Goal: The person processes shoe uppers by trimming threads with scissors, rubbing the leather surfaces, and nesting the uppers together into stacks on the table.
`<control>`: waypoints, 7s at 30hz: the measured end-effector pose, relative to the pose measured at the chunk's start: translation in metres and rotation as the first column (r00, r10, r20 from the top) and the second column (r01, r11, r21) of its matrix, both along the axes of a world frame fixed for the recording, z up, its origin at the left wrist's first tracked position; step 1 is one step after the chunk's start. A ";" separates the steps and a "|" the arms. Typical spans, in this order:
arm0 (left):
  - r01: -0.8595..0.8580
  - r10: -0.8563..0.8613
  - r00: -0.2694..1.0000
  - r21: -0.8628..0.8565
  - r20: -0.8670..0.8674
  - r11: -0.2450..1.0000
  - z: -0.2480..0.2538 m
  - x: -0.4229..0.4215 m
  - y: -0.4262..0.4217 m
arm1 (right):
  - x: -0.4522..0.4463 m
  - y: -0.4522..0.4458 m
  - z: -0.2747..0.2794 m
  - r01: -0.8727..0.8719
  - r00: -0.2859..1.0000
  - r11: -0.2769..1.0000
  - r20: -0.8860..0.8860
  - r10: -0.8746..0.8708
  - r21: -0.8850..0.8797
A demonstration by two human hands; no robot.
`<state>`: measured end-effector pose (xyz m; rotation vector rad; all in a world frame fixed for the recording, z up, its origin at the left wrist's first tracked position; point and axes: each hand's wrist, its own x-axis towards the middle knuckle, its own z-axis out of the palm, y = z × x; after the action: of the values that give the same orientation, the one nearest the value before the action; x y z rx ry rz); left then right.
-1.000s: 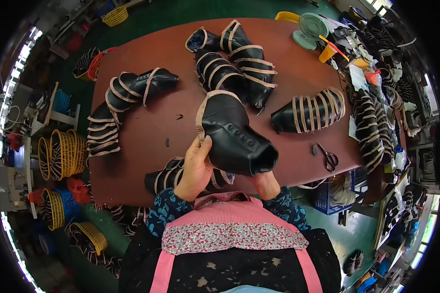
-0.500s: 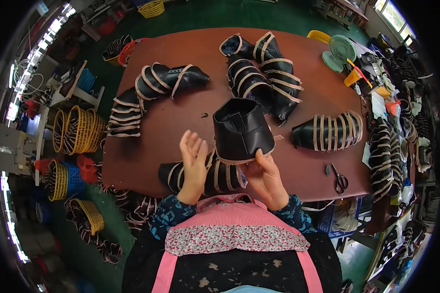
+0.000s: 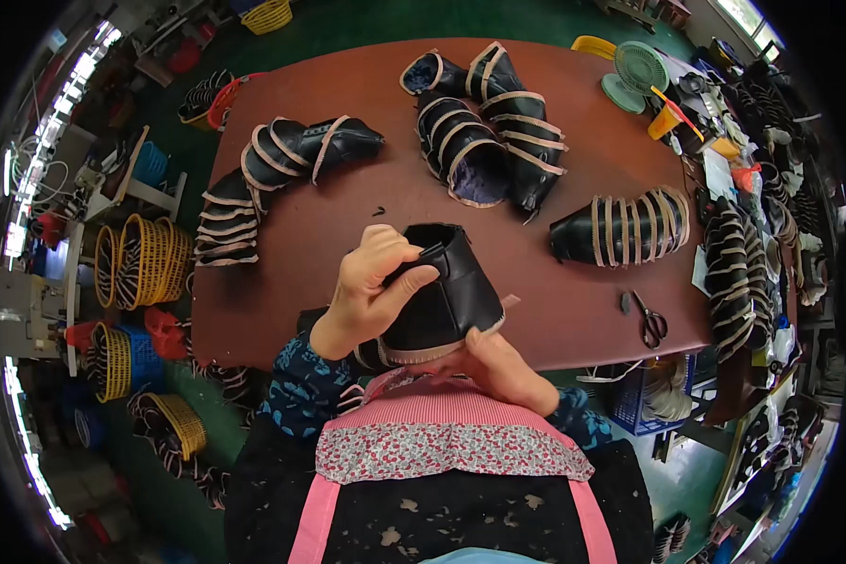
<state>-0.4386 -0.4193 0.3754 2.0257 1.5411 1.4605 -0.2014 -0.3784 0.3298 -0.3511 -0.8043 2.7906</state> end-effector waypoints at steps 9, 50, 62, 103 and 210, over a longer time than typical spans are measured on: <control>0.482 -0.388 0.853 -0.242 0.349 0.842 0.005 0.032 -0.001 | 0.019 0.034 0.039 0.155 0.862 0.180 -0.044 -0.505 0.971; -0.363 0.981 0.191 -0.930 -0.009 0.063 -0.272 -0.102 -0.185 | -0.008 0.027 -0.189 -0.004 0.788 0.899 0.555 -0.267 0.438; -0.111 0.913 0.406 -0.994 -0.037 0.009 -0.236 -0.107 -0.145 | -0.072 -0.002 -0.216 0.270 0.682 0.909 0.604 -0.413 0.317; 0.645 0.015 0.313 -0.225 0.949 0.731 -0.073 -0.048 -0.028 | -0.086 0.069 -0.054 0.658 0.722 0.745 0.190 -0.665 0.108; -0.227 0.050 0.952 -0.590 -0.301 0.775 -0.194 -0.140 -0.111 | -0.004 0.027 -0.204 0.255 0.392 0.739 0.632 -0.669 0.624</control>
<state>-0.5789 -0.5304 0.1810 1.7612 1.9814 0.5697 -0.2053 -0.3514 0.1253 -1.6205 -1.2075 1.6719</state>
